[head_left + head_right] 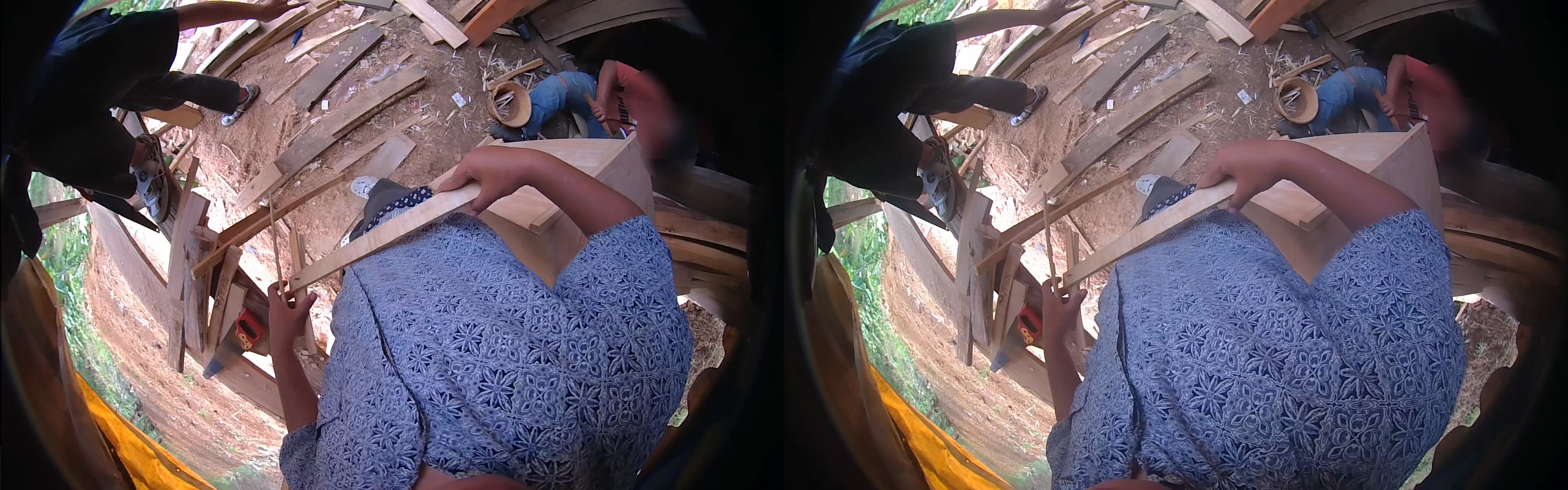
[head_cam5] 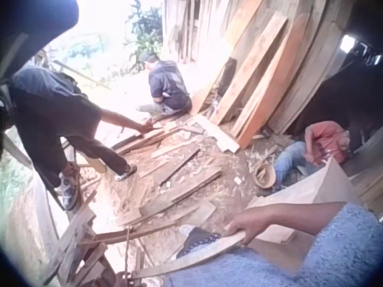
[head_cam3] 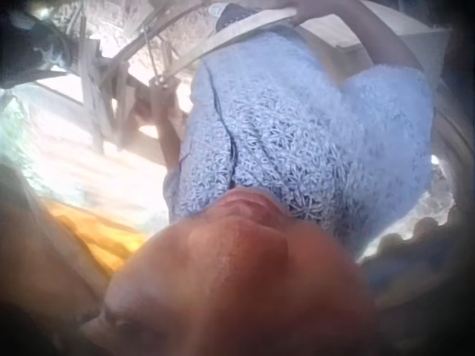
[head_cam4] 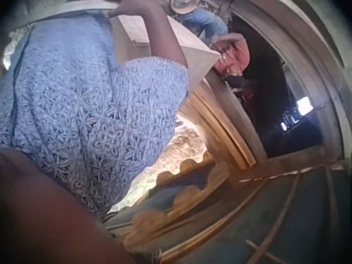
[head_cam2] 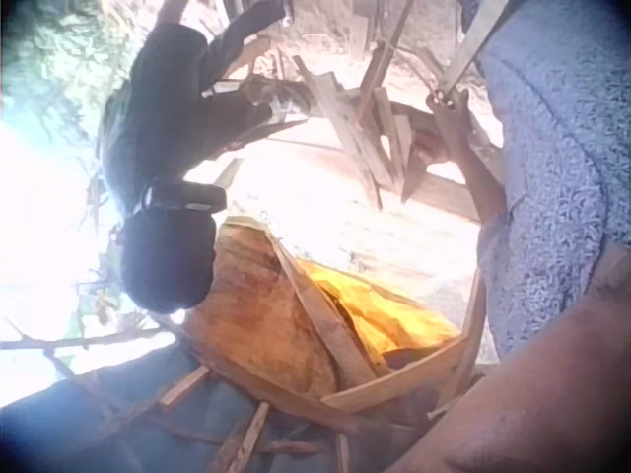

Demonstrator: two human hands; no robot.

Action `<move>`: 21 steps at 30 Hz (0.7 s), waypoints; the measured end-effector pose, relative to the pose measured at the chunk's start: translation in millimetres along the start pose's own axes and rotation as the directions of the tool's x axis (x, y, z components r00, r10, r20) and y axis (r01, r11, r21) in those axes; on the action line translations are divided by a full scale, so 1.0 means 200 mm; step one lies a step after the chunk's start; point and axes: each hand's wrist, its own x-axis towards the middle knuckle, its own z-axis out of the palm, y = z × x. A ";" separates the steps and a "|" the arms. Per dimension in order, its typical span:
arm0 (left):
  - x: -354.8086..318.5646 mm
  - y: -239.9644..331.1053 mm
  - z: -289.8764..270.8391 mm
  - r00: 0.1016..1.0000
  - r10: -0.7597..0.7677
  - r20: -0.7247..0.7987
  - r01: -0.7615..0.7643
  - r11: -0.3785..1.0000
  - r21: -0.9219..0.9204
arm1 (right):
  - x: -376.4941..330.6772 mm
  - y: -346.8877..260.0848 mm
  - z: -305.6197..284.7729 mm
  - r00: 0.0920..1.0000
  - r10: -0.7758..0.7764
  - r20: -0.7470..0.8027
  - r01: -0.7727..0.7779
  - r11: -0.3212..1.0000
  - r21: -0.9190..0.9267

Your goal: The person assembles wooden pieces on a workbench. They use a hammer to drive nails into the wood and a saw to cut pieces to size. The person also uses a clamp to hold the wood in place while working.

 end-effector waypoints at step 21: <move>0.31 0.31 0.14 0.980 0.194 0.040 -0.198 0.948 0.250 | -0.09 0.27 0.00 0.966 0.173 -0.195 -0.181 0.983 -0.024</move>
